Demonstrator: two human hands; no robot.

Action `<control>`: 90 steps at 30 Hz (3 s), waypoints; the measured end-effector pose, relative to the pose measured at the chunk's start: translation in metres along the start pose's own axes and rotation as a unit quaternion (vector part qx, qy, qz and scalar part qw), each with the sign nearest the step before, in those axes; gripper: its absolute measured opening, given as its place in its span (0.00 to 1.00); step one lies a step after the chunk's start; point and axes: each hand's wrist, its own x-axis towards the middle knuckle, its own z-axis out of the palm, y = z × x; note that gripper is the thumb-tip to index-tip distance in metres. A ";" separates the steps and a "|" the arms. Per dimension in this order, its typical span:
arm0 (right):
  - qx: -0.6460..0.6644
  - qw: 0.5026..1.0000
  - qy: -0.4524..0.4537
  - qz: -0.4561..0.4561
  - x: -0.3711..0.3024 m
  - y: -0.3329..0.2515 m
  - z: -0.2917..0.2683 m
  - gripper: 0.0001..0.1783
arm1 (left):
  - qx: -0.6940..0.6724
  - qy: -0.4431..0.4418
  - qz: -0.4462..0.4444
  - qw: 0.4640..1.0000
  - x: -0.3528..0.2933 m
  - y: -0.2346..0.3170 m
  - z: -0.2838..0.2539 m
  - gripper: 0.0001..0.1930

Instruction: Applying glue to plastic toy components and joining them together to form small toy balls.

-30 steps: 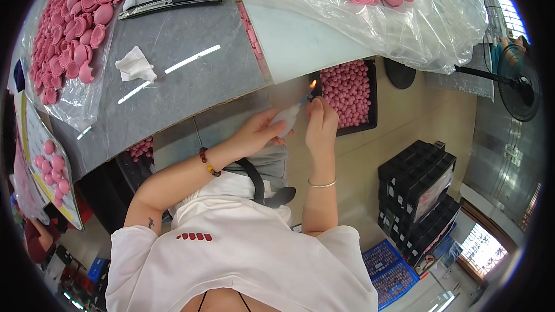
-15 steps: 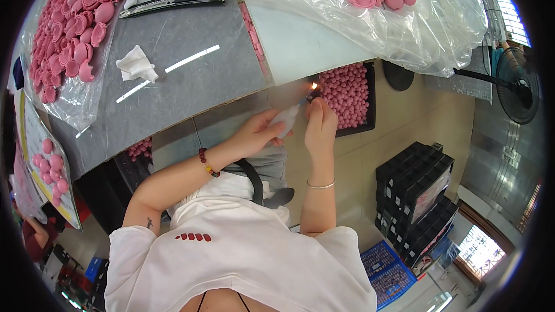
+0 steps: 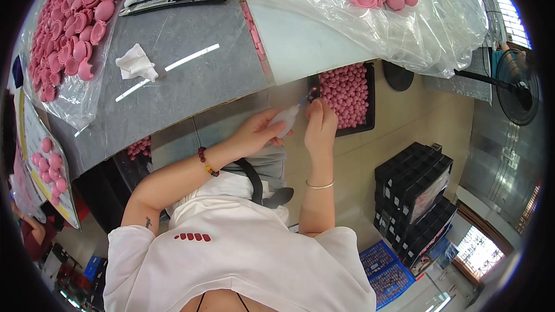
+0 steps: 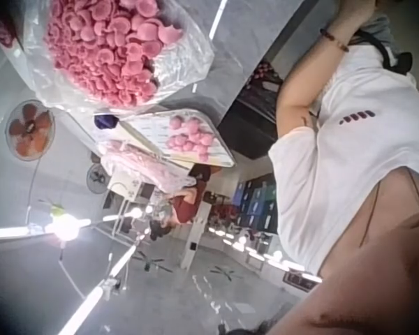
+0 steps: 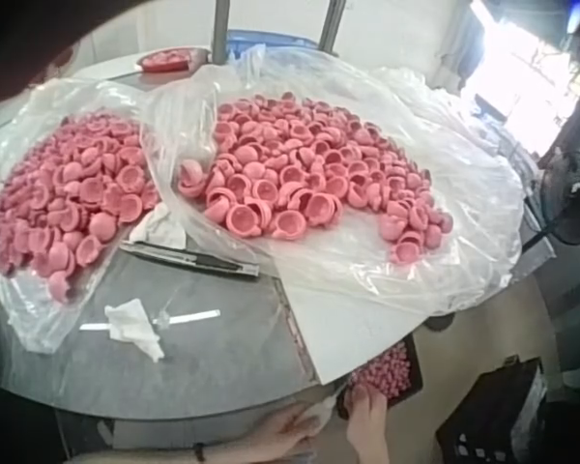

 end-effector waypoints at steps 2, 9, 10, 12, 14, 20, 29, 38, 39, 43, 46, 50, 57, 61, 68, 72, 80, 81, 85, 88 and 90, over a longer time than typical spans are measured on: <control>-0.005 1.000 -0.003 -0.002 0.000 -0.001 0.000 0.18 | 0.003 -0.003 -0.007 1.000 0.000 0.002 0.000 0.18; -0.003 1.000 -0.010 -0.006 -0.001 0.000 -0.001 0.18 | -0.010 -0.002 0.006 1.000 0.001 -0.004 0.001 0.19; -0.008 1.000 -0.009 -0.004 -0.001 -0.002 -0.001 0.18 | -0.010 -0.002 0.006 1.000 0.001 -0.004 0.000 0.19; -0.015 1.000 -0.008 -0.001 -0.001 -0.001 -0.001 0.18 | -0.019 -0.007 0.008 1.000 0.000 -0.005 0.000 0.19; -0.001 1.000 0.002 -0.013 0.000 0.003 0.000 0.18 | -0.018 -0.005 0.004 1.000 0.000 -0.003 0.000 0.19; 0.010 1.000 0.000 -0.008 0.002 0.003 -0.002 0.17 | -0.005 -0.002 0.009 1.000 0.001 -0.002 0.000 0.19; -0.056 0.998 -0.001 0.006 0.003 -0.012 -0.002 0.18 | -0.020 0.020 0.033 0.999 0.002 -0.003 0.003 0.13; 0.023 0.967 0.170 -0.188 -0.005 -0.089 -0.001 0.11 | 0.002 -0.003 0.032 0.999 0.000 -0.004 0.001 0.15; -0.020 0.952 0.176 -0.249 -0.003 -0.106 0.006 0.10 | 0.003 -0.002 0.033 0.999 -0.002 -0.004 0.000 0.15; -0.200 0.901 0.082 -0.376 0.018 -0.163 0.032 0.12 | 0.006 -0.004 0.041 0.999 0.002 -0.005 0.001 0.15; -0.351 0.840 0.052 -0.411 0.027 -0.180 0.042 0.17 | -0.025 0.018 0.073 0.997 0.007 -0.015 0.001 0.13; -0.066 0.869 0.272 -0.407 -0.009 -0.149 0.012 0.20 | 0.017 0.024 0.082 0.996 -0.006 0.004 0.010 0.15; 0.126 0.973 0.095 -0.169 -0.058 -0.053 0.015 0.30 | 0.201 0.040 0.315 0.927 -0.035 0.044 0.047 0.20; 0.383 0.918 0.024 -0.097 -0.062 -0.082 0.039 0.34 | 0.224 0.120 0.392 0.884 -0.066 0.102 0.065 0.20; 0.443 0.848 -0.219 -0.192 -0.007 -0.159 0.050 0.34 | 0.514 0.402 0.450 0.610 -0.161 0.191 -0.016 0.16; 0.344 0.913 -0.120 -0.185 0.004 -0.174 0.080 0.27 | 0.569 0.540 0.335 0.523 -0.181 0.203 -0.056 0.13; 0.112 0.929 -0.064 -0.346 0.009 -0.199 0.112 0.15 | 0.592 0.522 0.242 0.565 -0.180 0.205 -0.066 0.14; 0.110 0.931 -0.056 -0.344 0.010 -0.199 0.113 0.16 | 0.591 0.517 0.244 0.570 -0.181 0.205 -0.067 0.15; 0.124 0.927 -0.052 -0.350 0.012 -0.197 0.114 0.16 | 0.483 0.528 0.306 0.628 -0.186 0.208 -0.060 0.17; 0.132 0.932 -0.056 -0.332 0.011 -0.196 0.113 0.17 | 0.265 0.507 0.455 0.683 -0.191 0.201 -0.051 0.18; 0.116 0.938 -0.062 -0.322 0.010 -0.196 0.111 0.16 | 0.200 0.466 0.463 0.727 -0.196 0.189 -0.047 0.18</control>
